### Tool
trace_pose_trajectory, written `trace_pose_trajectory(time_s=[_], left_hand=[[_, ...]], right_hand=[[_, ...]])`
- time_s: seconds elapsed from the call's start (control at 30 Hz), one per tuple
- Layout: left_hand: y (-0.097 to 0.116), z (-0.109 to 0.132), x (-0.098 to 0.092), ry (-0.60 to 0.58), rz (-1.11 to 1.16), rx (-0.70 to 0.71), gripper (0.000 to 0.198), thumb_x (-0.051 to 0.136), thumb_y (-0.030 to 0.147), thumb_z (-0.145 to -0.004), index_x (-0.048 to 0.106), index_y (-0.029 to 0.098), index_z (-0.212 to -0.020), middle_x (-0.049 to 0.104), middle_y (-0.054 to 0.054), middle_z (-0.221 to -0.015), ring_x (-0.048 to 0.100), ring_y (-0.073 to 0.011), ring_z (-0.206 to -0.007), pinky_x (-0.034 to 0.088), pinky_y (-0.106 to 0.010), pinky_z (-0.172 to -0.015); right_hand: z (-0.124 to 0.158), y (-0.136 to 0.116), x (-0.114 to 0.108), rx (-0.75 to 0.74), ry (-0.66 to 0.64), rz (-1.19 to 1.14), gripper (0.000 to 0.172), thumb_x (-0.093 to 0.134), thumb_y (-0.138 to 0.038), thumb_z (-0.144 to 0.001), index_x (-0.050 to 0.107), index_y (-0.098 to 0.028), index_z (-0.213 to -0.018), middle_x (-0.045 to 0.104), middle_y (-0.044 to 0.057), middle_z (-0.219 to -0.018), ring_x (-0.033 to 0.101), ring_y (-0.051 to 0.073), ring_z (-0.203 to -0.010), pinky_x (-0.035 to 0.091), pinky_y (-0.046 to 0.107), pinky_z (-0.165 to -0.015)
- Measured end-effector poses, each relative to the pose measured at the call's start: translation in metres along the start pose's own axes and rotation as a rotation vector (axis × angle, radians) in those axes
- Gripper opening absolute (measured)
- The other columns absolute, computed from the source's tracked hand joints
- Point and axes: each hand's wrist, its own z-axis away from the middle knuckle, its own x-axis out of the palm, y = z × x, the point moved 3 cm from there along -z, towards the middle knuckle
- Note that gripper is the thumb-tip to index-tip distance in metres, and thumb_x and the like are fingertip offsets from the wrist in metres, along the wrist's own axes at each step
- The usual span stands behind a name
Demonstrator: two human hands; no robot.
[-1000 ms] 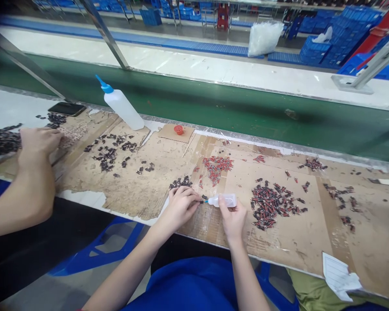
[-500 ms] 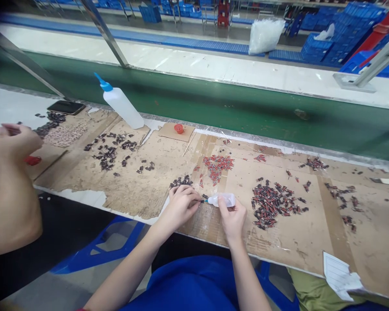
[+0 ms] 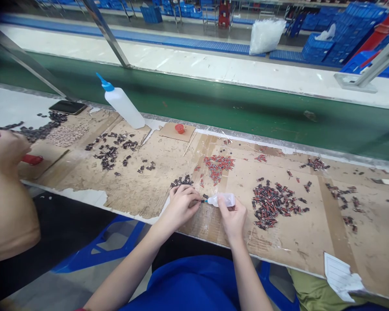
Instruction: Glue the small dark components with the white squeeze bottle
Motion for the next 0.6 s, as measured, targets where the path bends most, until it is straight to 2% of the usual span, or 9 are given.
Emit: trace_pose_trajectory(time_s=[0.47, 0.6], left_hand=[[0.001, 0.001, 0.0, 0.026, 0.007, -0.012, 0.017, 0.062, 0.009, -0.078, 0.072, 0.023, -0.076, 0.074, -0.003, -0.09, 0.053, -0.0281, -0.109, 0.027, -0.051, -0.099], [0.0, 0.001, 0.0, 0.026, 0.006, -0.006, 0.016, 0.063, 0.009, -0.078, 0.072, 0.022, -0.076, 0.074, -0.003, -0.09, 0.053, -0.0284, -0.11, 0.027, -0.051, -0.099]], right_hand=[[-0.001, -0.002, -0.004, -0.019, 0.022, 0.029, 0.031, 0.066, -0.043, -0.066, 0.056, -0.018, -0.051, 0.05, -0.002, -0.045, 0.046, 0.013, -0.045, 0.041, 0.026, -0.047], [-0.006, 0.009, -0.019, 0.068, 0.139, -0.043, 0.036, 0.068, -0.051, -0.062, 0.059, -0.016, -0.059, 0.054, -0.001, -0.048, 0.047, 0.013, -0.044, 0.037, 0.026, -0.044]])
